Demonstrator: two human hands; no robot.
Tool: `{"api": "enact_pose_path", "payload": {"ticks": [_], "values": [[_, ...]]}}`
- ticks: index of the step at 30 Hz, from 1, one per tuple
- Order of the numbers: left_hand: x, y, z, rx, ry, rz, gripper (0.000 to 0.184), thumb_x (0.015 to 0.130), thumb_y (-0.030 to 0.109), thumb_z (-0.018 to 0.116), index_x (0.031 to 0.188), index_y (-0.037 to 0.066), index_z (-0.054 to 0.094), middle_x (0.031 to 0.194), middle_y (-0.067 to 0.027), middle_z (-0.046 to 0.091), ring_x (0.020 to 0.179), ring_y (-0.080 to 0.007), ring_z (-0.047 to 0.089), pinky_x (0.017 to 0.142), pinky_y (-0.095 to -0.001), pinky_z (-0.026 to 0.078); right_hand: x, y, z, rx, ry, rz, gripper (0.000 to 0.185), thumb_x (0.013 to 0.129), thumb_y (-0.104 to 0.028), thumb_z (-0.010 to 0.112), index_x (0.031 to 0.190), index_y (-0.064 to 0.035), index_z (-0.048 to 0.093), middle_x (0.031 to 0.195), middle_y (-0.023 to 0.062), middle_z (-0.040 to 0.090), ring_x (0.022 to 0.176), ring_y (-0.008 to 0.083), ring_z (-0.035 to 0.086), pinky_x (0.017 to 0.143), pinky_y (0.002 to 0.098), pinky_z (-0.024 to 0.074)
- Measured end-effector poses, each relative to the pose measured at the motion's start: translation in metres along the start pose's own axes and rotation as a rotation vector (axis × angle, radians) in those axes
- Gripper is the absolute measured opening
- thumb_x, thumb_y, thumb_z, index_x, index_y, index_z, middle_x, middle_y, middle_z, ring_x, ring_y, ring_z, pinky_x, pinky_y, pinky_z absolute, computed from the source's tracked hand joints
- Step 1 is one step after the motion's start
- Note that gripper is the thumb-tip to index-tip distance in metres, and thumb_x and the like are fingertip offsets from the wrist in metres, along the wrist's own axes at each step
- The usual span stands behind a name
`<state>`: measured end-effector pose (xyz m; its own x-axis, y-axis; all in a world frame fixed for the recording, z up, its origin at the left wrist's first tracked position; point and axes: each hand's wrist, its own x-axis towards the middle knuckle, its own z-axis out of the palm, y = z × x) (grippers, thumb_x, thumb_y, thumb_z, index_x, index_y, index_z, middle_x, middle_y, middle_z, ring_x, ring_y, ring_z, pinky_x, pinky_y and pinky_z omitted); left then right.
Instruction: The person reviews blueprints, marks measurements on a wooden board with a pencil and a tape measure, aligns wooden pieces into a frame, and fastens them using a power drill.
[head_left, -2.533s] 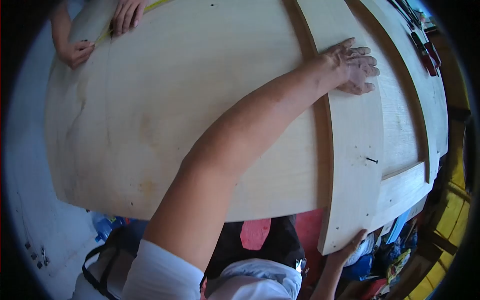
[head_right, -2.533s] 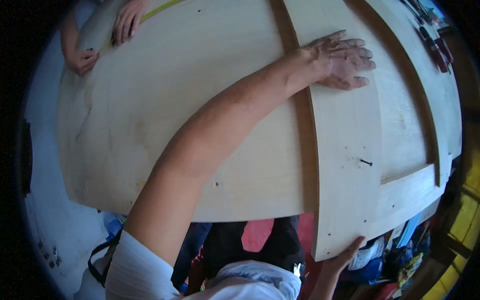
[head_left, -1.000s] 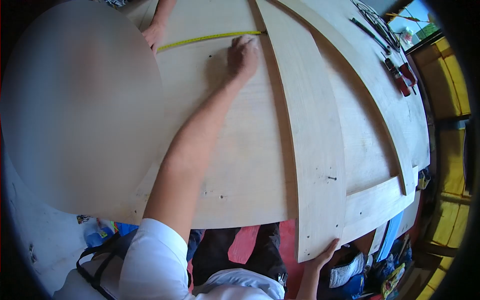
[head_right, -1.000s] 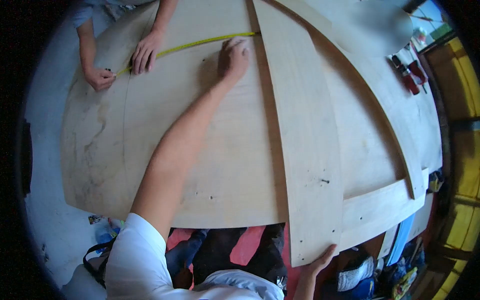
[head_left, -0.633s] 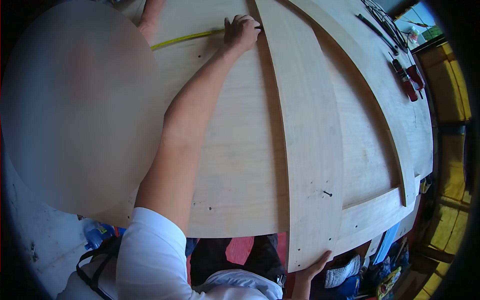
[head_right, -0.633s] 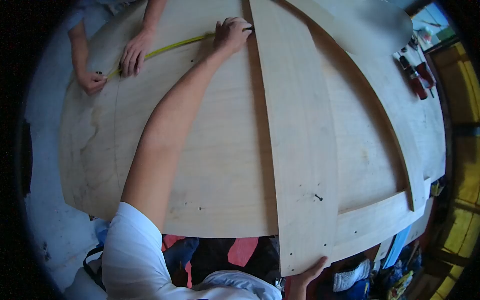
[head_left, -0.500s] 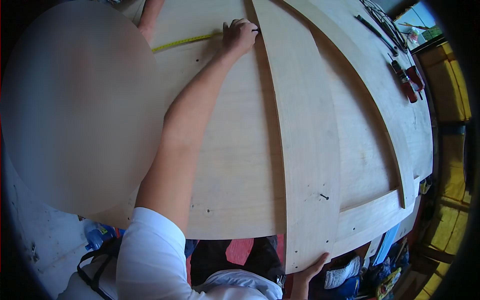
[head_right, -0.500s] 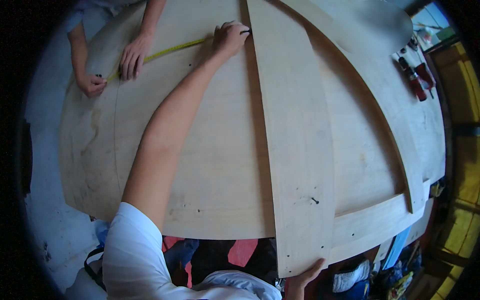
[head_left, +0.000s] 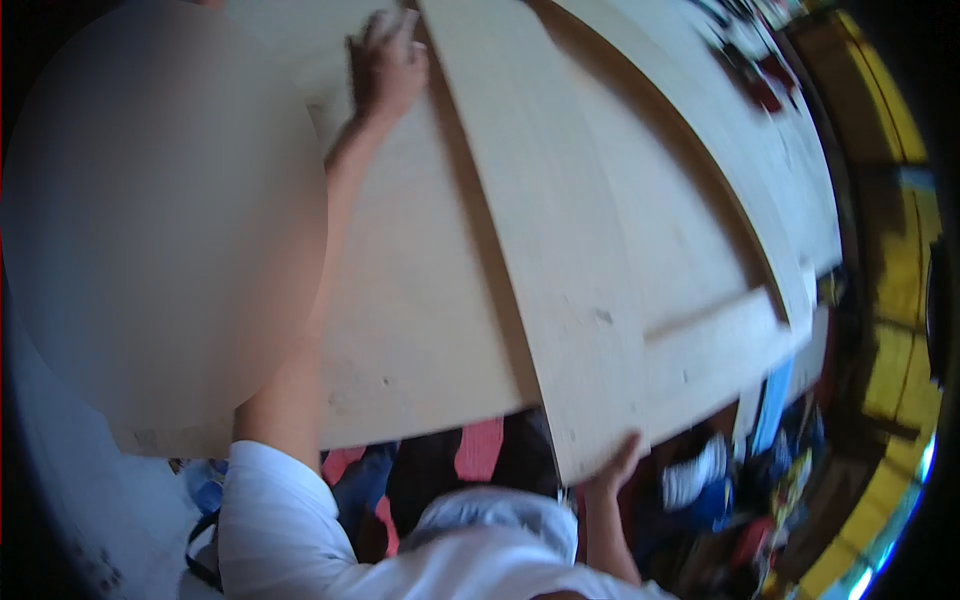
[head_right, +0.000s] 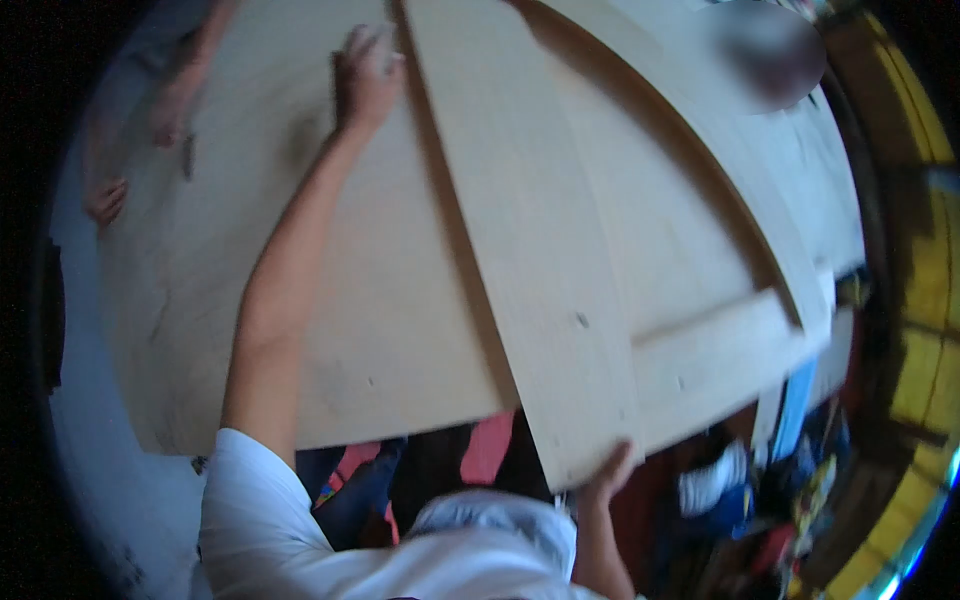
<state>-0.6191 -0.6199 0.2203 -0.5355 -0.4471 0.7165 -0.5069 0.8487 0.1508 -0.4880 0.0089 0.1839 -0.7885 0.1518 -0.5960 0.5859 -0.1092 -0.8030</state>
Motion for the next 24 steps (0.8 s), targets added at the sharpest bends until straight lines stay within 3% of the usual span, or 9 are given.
{"api": "enact_pose_path", "payload": {"ticks": [2, 3, 7, 10, 16, 18, 21, 22, 24], "values": [[-0.036, 0.038, -0.038, -0.36, -0.08, 0.074, 0.045, 0.091, 0.019, 0.062, 0.132, 0.002, 0.055, 0.138, -0.0179, 0.052, 0.129, -0.0346, 0.047, 0.107, -0.047, 0.038, 0.0, 0.012, -0.015, -0.097, 0.099, 0.013, 0.066, 0.095, -0.046, 0.06, 0.143, -0.0063, 0.039, 0.133, 0.0092, 0.051, 0.117, 0.0223, 0.052, 0.102, 0.0406, 0.0431], [-0.062, 0.066, -0.053, -0.384, -0.163, 0.07, 0.046, 0.093, 0.022, 0.062, 0.133, 0.001, 0.054, 0.143, -0.0205, 0.047, 0.132, -0.0375, 0.044, 0.11, -0.0495, 0.035, 0.009, 0.022, -0.015, 0.005, 0.086, -0.06, 0.065, 0.092, -0.051, 0.062, 0.136, -0.0056, 0.046, 0.126, 0.0109, 0.057, 0.111, 0.0262, 0.058, 0.096, 0.0418, 0.0485], [-0.166, 0.181, -0.149, -0.452, -0.579, 0.061, 0.054, 0.094, 0.037, 0.061, 0.136, 0.003, 0.054, 0.151, -0.0249, 0.034, 0.143, -0.0394, 0.03, 0.113, -0.062, 0.023, -0.001, 0.012, 0.009, -0.107, 0.067, -0.202, 0.067, 0.092, -0.046, 0.064, 0.138, -0.0046, 0.038, 0.131, 0.0107, 0.051, 0.113, 0.0228, 0.054, 0.098, 0.0391, 0.0457], [-0.188, 0.222, -0.179, -0.439, -0.611, -0.046, 0.06, 0.094, 0.038, 0.059, 0.14, 0.001, 0.048, 0.153, -0.0279, 0.029, 0.144, -0.0438, 0.024, 0.114, -0.0608, 0.02, -0.003, -0.001, 0.019, -0.09, 0.042, -0.219, 0.072, 0.091, -0.046, 0.065, 0.14, -0.0019, 0.034, 0.133, 0.013, 0.048, 0.119, 0.0237, 0.049, 0.103, 0.0372, 0.0398], [-0.181, 0.252, -0.158, -0.232, -0.528, -0.07, 0.06, 0.095, 0.034, 0.057, 0.142, 0.0, 0.044, 0.152, -0.0302, 0.028, 0.144, -0.0462, 0.021, 0.116, -0.0563, 0.02, 0.01, 0.005, 0.011, -0.203, -0.024, -0.18, 0.076, 0.091, -0.047, 0.065, 0.142, -0.0021, 0.03, 0.135, 0.0152, 0.046, 0.125, 0.0265, 0.045, 0.108, 0.0395, 0.0351], [-0.185, 0.25, -0.156, -0.213, -0.521, -0.036, 0.055, 0.097, 0.033, 0.052, 0.141, 0.0, 0.046, 0.152, -0.0301, 0.029, 0.144, -0.0464, 0.021, 0.117, -0.0559, 0.02, -0.003, -0.005, 0.003, 0.152, -0.132, 0.011, 0.074, 0.094, -0.051, 0.059, 0.144, -0.0062, 0.029, 0.141, 0.0159, 0.042, 0.129, 0.0291, 0.043, 0.11, 0.0425, 0.0334], [-0.184, 0.248, -0.157, -0.165, -0.571, -0.048, 0.051, 0.098, 0.028, 0.049, 0.142, 0.001, 0.045, 0.153, -0.0284, 0.028, 0.144, -0.0452, 0.019, 0.118, -0.0551, 0.019, 0.041, -0.041, -0.039, 0.559, -0.035, -0.032, 0.08, 0.095, -0.065, 0.043, 0.146, -0.0076, 0.025, 0.139, 0.0141, 0.049, 0.132, 0.034, 0.043, 0.109, 0.0519, 0.0345], [-0.189, 0.247, -0.157, -0.181, -0.563, -0.054, 0.051, 0.098, 0.026, 0.048, 0.142, 0.001, 0.045, 0.153, -0.028, 0.027, 0.145, -0.0447, 0.019, 0.118, -0.055, 0.018, 0.046, -0.071, -0.037, 0.436, 0.352, 0.055, 0.077, 0.097, -0.068, 0.031, 0.145, -0.0076, 0.03, 0.142, 0.0129, 0.048, 0.135, 0.0359, 0.041, 0.111, 0.0483, 0.0332], [-0.189, 0.248, -0.15, -0.208, -0.559, -0.069, 0.05, 0.099, 0.024, 0.047, 0.143, 0.001, 0.044, 0.154, -0.0272, 0.027, 0.145, -0.0436, 0.018, 0.119, -0.0548, 0.018, 0.115, -0.066, -0.021, 0.67, -0.296, -0.163, 0.076, 0.099, -0.066, 0.027, 0.146, -0.0067, 0.033, 0.145, 0.0131, 0.045, 0.137, 0.0347, 0.038, 0.115, 0.0441, 0.0285]]}}
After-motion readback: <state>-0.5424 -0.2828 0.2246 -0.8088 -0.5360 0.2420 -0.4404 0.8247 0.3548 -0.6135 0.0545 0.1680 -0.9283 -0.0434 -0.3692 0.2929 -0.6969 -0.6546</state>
